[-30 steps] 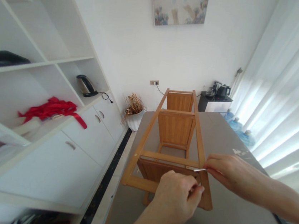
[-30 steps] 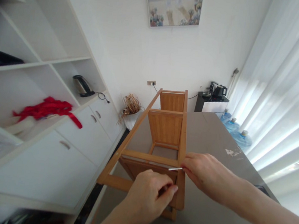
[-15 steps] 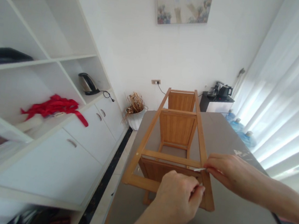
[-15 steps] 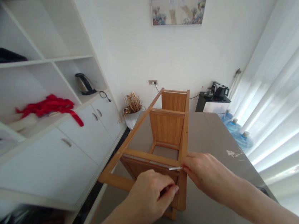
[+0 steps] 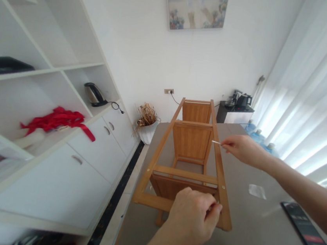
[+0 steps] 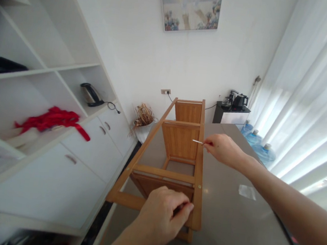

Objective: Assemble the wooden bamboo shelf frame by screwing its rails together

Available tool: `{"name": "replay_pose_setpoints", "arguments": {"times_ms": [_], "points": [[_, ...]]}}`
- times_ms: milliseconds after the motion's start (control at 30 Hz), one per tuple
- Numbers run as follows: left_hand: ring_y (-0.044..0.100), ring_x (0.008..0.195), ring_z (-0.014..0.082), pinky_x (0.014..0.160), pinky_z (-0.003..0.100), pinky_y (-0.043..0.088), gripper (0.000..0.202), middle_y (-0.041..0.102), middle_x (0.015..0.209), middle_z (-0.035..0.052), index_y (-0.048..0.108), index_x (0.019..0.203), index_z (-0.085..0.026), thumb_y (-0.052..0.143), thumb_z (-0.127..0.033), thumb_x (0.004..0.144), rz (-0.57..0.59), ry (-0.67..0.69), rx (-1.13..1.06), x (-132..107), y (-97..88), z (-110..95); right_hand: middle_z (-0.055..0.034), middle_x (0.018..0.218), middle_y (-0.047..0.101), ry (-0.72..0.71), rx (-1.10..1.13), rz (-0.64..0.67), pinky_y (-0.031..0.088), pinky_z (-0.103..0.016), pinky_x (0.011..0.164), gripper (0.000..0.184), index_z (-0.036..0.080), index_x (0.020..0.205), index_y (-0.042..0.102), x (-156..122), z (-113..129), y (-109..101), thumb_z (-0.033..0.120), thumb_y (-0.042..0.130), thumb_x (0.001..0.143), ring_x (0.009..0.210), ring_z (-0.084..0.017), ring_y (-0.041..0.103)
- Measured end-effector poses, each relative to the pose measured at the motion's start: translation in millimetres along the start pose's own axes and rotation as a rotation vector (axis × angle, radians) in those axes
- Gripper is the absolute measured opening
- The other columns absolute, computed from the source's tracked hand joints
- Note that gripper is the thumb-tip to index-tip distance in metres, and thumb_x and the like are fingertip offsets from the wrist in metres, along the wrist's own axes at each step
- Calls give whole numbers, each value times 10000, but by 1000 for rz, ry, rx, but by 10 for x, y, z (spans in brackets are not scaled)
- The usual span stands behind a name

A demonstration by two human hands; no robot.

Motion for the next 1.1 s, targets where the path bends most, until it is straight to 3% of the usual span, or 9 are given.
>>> {"name": "replay_pose_setpoints", "arguments": {"times_ms": [133, 433, 733, 900, 1033, 1100], "points": [[621, 672, 158, 632, 291, 308, 273, 677, 690, -2, 582, 682, -188, 474, -304, 904, -6, 0, 3, -8, 15, 17, -21, 717, 695, 15, -39, 37, 376, -246, 580, 265, 199, 851, 710, 206, -50, 53, 311, 470, 843, 662, -159, 608], [608, 652, 150, 626, 286, 300, 279, 661, 666, 1, 545, 656, -179, 471, -293, 900, -12, 14, 5, 20, 24, 16, -18, 700, 684, -65, -66, 88, 367, -237, 572, 258, 187, 792, 698, 331, -105, 134, 291, 467, 838, 636, -139, 594], [606, 653, 151, 629, 289, 308, 287, 663, 671, 6, 545, 653, -180, 465, -291, 904, -9, 9, 1, 24, 18, 12, -91, 865, 681, -227, -402, 53, 357, -261, 585, 308, 155, 796, 672, 238, 146, 145, 187, 384, 901, 749, -178, 622], [606, 655, 151, 635, 293, 312, 275, 667, 678, 1, 562, 668, -183, 471, -294, 903, -11, 5, 2, 18, 24, 15, -53, 904, 682, -319, -266, 53, 385, -254, 640, 296, 192, 859, 692, 278, 49, 93, 234, 402, 905, 781, -166, 616], [613, 673, 156, 646, 293, 316, 266, 674, 695, 4, 579, 691, -187, 469, -298, 906, -14, 0, -10, 16, 35, 20, -41, 840, 690, -249, -81, -43, 405, -253, 652, 301, 190, 852, 693, 146, 79, -65, 297, 417, 902, 745, -160, 608], [608, 663, 152, 649, 291, 319, 278, 669, 686, 2, 572, 686, -186, 460, -304, 912, -14, 5, -10, 13, 37, 15, -11, 783, 690, -212, 63, 3, 411, -234, 617, 284, 213, 843, 695, -37, 165, -112, 353, 453, 890, 692, -141, 603]]}}
Point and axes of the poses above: each hand's wrist, its own x-axis towards the middle knuckle, its own y-axis out of the palm, z = x × y, the point moved 2 cm from there along x, towards the middle knuckle
